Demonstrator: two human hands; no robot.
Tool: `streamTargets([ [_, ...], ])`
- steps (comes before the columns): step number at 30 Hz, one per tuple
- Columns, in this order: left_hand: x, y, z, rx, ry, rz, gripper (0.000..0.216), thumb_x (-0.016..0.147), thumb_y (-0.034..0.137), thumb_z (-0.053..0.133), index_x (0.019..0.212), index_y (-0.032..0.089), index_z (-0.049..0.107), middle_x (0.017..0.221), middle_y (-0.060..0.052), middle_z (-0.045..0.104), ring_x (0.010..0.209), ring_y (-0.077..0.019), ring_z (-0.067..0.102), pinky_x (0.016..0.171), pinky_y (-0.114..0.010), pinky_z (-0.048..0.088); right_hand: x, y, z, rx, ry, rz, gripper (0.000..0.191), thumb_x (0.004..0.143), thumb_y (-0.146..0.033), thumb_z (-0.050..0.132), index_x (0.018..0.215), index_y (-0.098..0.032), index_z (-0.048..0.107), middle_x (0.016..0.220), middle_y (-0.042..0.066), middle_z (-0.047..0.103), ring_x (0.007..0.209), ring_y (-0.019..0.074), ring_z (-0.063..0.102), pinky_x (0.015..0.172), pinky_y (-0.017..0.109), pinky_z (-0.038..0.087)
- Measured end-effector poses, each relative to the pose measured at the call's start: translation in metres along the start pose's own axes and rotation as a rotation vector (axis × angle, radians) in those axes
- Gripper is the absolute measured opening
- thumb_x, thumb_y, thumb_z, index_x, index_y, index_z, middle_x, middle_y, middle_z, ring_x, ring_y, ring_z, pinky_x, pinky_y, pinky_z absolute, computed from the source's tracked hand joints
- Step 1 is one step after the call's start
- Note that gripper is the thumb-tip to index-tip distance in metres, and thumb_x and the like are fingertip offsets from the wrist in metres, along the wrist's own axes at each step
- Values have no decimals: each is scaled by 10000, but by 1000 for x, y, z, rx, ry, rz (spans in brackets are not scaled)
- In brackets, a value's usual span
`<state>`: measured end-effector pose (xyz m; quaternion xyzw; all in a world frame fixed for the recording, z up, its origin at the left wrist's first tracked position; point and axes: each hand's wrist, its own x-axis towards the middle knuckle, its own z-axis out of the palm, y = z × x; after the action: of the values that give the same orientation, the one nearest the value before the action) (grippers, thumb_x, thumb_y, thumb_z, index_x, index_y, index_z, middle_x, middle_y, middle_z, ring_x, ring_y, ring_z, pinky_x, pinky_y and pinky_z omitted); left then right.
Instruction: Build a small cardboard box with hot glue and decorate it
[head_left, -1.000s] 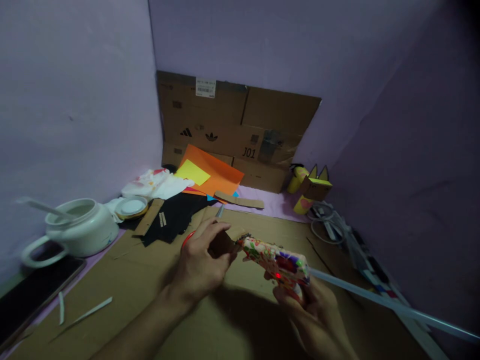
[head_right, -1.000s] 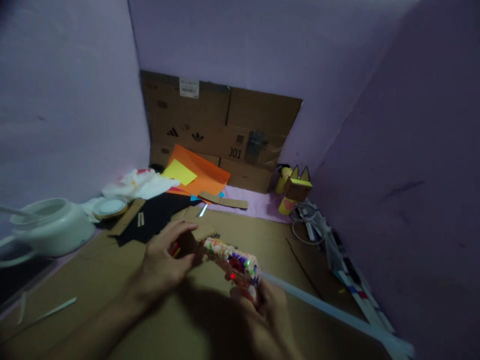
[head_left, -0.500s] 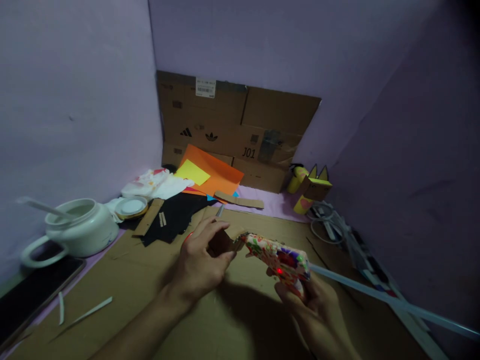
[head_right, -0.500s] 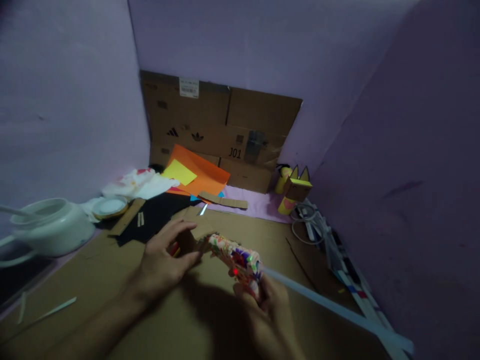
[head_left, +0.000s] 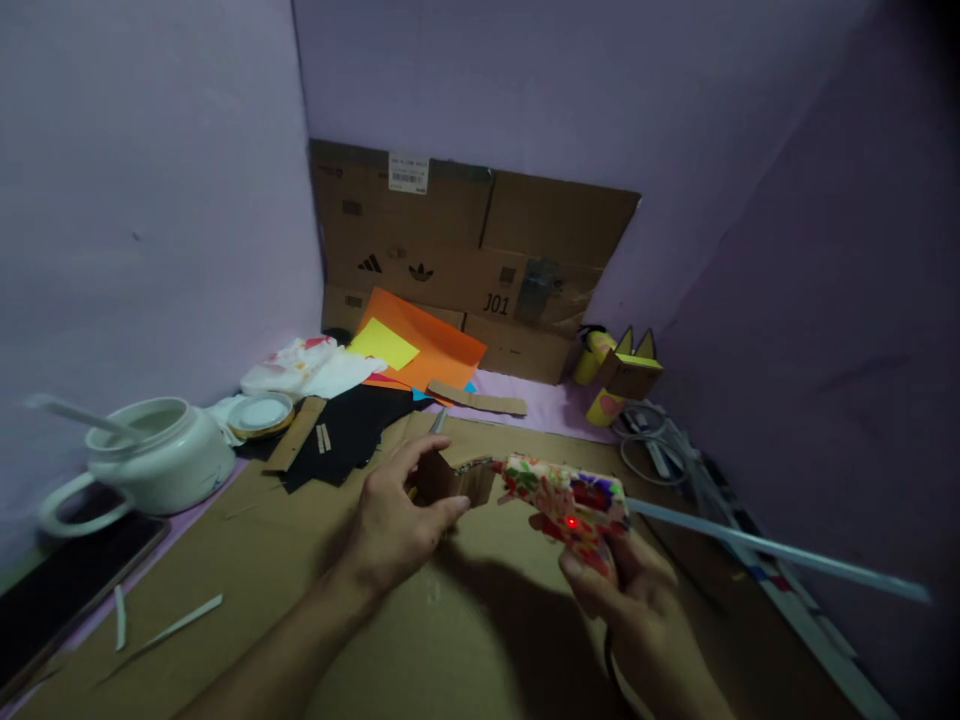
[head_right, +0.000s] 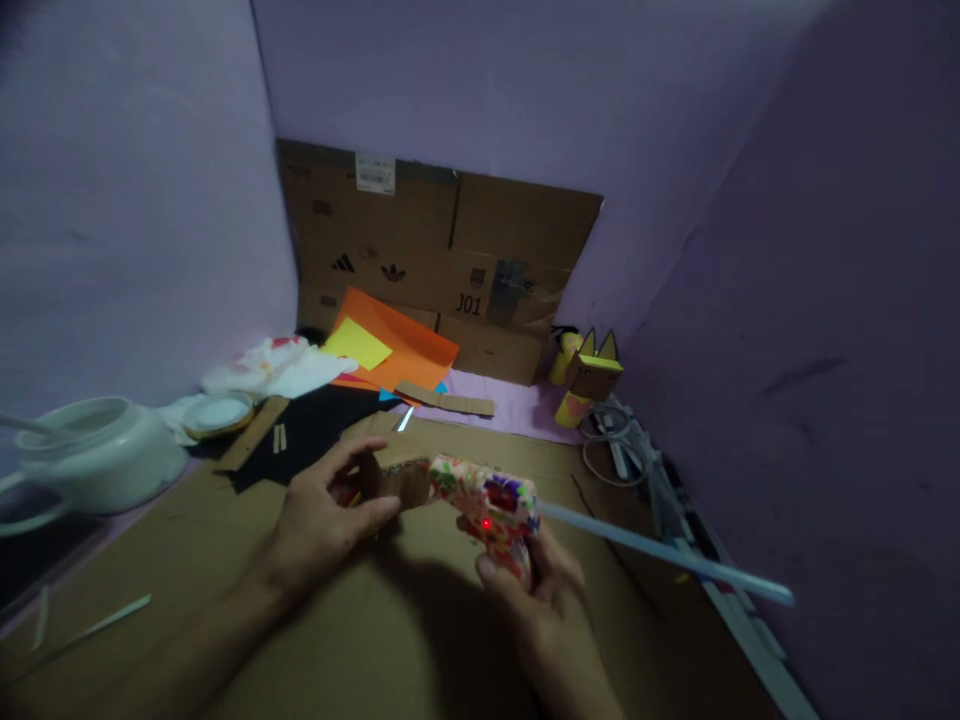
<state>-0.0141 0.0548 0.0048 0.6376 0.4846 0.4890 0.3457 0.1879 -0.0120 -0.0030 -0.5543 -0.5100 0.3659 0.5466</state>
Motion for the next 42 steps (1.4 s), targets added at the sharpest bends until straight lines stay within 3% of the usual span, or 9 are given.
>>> streamTargets([
  [3,0,4,0,-187,-126,-188,536,571,214,692,1083,159,539,983,-93,627,891,-252,626,792,-390,514,12,4,-3,176,56,72,190,663,-348,696,703,-183,610,494,-38,512,434,107,417,412,205,323],
  [5,-1,4,2,-275,-211,-238,549,551,206,695,1068,158,518,989,-101,630,915,-266,622,801,-387,506,24,8,-3,230,102,120,248,623,-340,716,788,-176,628,610,-9,607,526,133,514,482,219,396],
  [14,-13,-4,17,-541,-445,-302,521,558,164,659,1036,192,454,1050,-85,604,1006,-239,591,844,-359,471,67,26,14,-7,98,216,313,637,-357,673,819,-109,735,722,75,730,702,254,656,624,329,484],
  [19,-17,-8,22,-618,-478,-320,496,576,140,649,1024,205,446,1130,-96,594,1098,-252,560,882,-357,461,52,18,1,-130,136,140,457,595,-330,734,1017,-159,697,1152,129,647,1003,314,589,790,415,477],
  [23,-16,-11,22,-701,-467,-263,488,587,126,675,1031,203,487,1257,-106,535,1204,-268,489,958,-373,423,28,8,-7,143,-340,73,836,554,-347,812,1313,-256,473,1338,123,514,1118,306,552,772,383,522],
  [26,-16,-8,21,-748,-511,-220,474,595,133,688,1036,192,524,1332,-120,490,1263,-277,431,1020,-400,373,19,9,-1,216,-489,20,856,588,-312,815,1343,-325,411,1425,75,421,1293,286,390,859,377,499],
  [29,-17,-4,21,-696,-532,-196,546,620,138,668,1145,175,522,1367,-135,470,1303,-264,380,1067,-420,316,18,13,5,180,-487,-38,695,648,-291,781,1283,-299,500,1389,82,470,1272,270,427,969,406,419],
  [33,-21,-5,22,-505,-524,-162,624,684,165,612,1292,163,469,1419,-123,412,1311,-259,370,1079,-464,298,17,18,6,105,-417,-55,468,675,-338,751,1124,-263,640,1250,101,583,1140,287,544,842,395,500],
  [42,-25,-18,21,-36,-436,133,620,701,117,598,1299,232,482,1351,-88,493,1294,-269,393,1086,-529,242,15,22,7,-61,-383,-245,344,741,-357,681,1072,-265,671,1208,98,623,1210,299,484,1030,517,310],
])
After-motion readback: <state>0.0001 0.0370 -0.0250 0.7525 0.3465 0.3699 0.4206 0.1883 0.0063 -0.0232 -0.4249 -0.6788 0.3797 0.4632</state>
